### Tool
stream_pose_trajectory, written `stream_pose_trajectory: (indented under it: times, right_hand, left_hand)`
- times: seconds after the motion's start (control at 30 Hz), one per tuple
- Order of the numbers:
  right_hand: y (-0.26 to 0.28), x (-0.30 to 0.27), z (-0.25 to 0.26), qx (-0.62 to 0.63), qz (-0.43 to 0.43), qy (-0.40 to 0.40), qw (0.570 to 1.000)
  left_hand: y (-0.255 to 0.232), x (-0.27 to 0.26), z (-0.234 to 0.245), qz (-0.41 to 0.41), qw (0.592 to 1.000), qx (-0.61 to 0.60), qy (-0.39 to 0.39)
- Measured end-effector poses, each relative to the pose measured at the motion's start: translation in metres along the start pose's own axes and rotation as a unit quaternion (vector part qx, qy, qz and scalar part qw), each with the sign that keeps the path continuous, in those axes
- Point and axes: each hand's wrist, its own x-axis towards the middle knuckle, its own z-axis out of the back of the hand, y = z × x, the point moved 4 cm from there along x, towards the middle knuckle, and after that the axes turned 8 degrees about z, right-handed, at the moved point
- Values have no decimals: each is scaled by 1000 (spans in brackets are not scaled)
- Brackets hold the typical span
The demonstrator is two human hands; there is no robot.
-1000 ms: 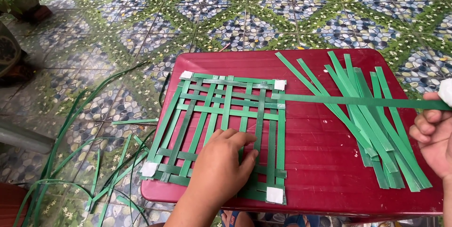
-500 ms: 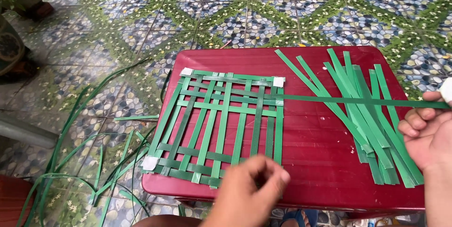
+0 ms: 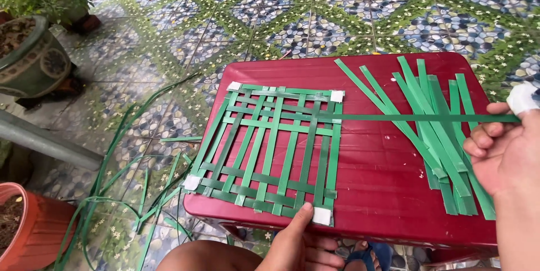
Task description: Weaving green plastic strips into a rectangular grid pattern on a small table and securing the edges with tape.
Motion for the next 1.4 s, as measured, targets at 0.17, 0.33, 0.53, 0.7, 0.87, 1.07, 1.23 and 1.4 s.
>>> stream_pose_trajectory:
  times: [0.17, 0.33, 0.53, 0.7, 0.87, 1.07, 1.23, 1.4]
  right_hand:
    - [4, -2, -2, -1, -9, -10, 1000]
    - [-2, -7, 6, 5, -15, -17, 1000]
    - [-1, -7, -2, 27, -18, -24, 999]
    - [1, -4, -5, 35, -16, -29, 999]
    - [0, -4, -3, 29, -16, -40, 999]
    - [-10, 0, 6, 10, -17, -40, 999]
    - [-26, 17, 24, 41, 13, 8, 999]
    - [-29, 14, 24, 42, 10, 13, 999]
  left_hand:
    - [9, 4, 5, -37, 997, -60, -24]
    - [3, -2, -1, -100, 983, -153, -37]
    - [-27, -16, -14, -163, 961, -223, 4]
    - [-49, -24, -27, -204, 936, -283, 48]
    - [-68, -25, -38, -225, 928, -286, 77]
    - [-72, -19, -26, -210, 945, -240, 78]
    - [-74, -23, -23, -206, 956, -199, 69]
    - [-71, -17, -21, -202, 967, -142, 67]
